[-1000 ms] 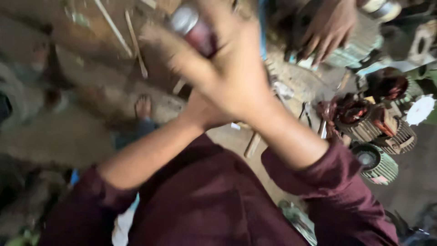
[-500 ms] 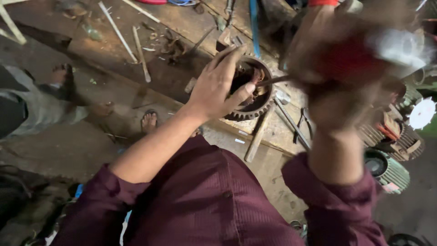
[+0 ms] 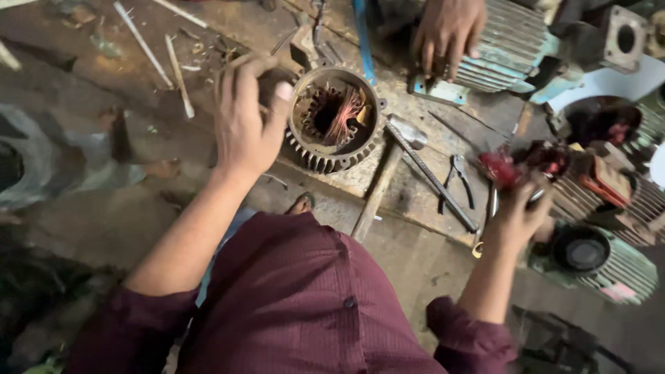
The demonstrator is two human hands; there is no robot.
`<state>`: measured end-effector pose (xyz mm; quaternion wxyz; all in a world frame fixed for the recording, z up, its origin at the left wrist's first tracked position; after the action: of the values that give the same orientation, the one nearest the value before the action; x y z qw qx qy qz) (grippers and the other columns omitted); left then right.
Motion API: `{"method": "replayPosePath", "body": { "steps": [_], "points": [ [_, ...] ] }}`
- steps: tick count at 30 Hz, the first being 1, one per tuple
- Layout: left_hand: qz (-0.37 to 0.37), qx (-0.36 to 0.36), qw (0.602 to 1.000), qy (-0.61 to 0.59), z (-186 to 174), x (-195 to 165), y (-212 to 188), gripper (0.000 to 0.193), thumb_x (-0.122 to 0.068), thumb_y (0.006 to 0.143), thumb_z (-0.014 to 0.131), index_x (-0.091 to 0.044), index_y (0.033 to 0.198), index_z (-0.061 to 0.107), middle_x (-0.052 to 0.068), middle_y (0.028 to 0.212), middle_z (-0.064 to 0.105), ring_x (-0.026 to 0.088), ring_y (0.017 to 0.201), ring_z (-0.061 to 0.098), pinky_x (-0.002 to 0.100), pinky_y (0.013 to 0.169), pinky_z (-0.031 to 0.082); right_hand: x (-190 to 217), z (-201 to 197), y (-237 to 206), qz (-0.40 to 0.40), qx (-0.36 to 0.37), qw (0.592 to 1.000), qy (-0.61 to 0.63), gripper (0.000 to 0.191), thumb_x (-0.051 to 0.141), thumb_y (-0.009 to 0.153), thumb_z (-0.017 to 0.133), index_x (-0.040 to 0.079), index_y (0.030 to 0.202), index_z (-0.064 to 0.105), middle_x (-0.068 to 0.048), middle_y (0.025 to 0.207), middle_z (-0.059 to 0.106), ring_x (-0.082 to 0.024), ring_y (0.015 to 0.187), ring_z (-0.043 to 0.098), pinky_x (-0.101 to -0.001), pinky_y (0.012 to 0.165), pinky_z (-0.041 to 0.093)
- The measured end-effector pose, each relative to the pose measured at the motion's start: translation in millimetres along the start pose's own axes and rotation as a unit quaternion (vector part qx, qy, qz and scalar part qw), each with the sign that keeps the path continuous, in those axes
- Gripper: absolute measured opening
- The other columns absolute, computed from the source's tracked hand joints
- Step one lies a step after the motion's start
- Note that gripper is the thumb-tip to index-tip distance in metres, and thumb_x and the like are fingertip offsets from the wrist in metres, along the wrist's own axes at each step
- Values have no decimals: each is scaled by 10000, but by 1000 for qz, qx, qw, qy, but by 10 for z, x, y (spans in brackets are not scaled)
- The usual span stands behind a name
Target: The person works at a cluttered workbench removing old windings from an electric motor stator. They hammer a rod against the housing, pull out copper wire and slot liners by hand, and use pliers to grip and extract remaining wire from the stator slots.
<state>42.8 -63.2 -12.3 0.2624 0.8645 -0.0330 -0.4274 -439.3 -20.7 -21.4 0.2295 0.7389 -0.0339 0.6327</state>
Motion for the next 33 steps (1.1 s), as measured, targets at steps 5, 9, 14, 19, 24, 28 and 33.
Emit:
{"method": "replayPosePath", "body": {
  "steps": [5,9,14,19,24,28,33],
  "points": [
    [-180,-113,944,-254,232,340,-232,271,-280,1130,535,-40,1081,649,42,1007,722,136,898,657,291,763,556,-910,-180,-549,75,-28,990,-116,366,186,1061,704,13,1348,557,-95,1261,615,-146,1027,605,-286,892,534],
    [-253,-272,824,-429,409,636,-355,363,-326,1095,531,-18,932,633,79,850,678,152,774,643,318,667,545,-969,33,-549,15,14,956,-294,316,146,1037,712,-5,1306,644,-130,1188,715,-194,1056,682,-340,962,532],
    [-308,-323,775,-447,560,793,-272,448,-352,1047,502,-32,742,581,103,651,614,191,554,586,324,551,477,-739,175,-478,-37,0,881,-471,292,169,1039,753,1,1268,683,-199,1156,704,-345,1037,663,-422,905,509],
    [-280,-214,793,-497,718,913,342,362,-293,1040,569,-27,797,602,109,687,599,206,571,556,349,568,451,-252,488,-485,-74,45,911,-404,308,152,1060,711,-8,1315,648,-189,1267,692,-338,1172,663,-417,1031,503],
    [-164,-19,861,-481,920,833,992,435,-281,1114,551,-5,787,631,113,727,660,202,690,641,321,700,496,109,968,-590,-64,116,930,-342,336,154,1054,655,-5,1346,603,-188,1366,658,-340,1274,638,-401,1083,503],
    [-189,12,834,-518,991,708,866,246,-199,1014,586,-24,843,606,59,729,639,159,646,632,311,618,533,282,1320,-574,-52,140,940,-306,422,270,1113,571,-7,1430,541,-184,1425,625,-337,1336,615,-408,1137,475],
    [-147,76,865,-474,924,490,680,283,-188,1059,579,9,856,592,74,745,657,151,655,650,302,627,526,239,1734,-579,-44,136,946,-290,597,455,1156,449,11,1555,443,-184,1588,481,-323,1499,482,-438,1268,394]
  ]
}}
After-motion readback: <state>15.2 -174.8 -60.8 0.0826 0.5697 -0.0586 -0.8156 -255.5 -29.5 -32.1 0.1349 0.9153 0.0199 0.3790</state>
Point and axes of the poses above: each hand's wrist, its own y-axis towards the middle knuckle, its own z-axis out of the palm, x = y × z, the point moved 6 cm from there along y, towards the middle knuckle
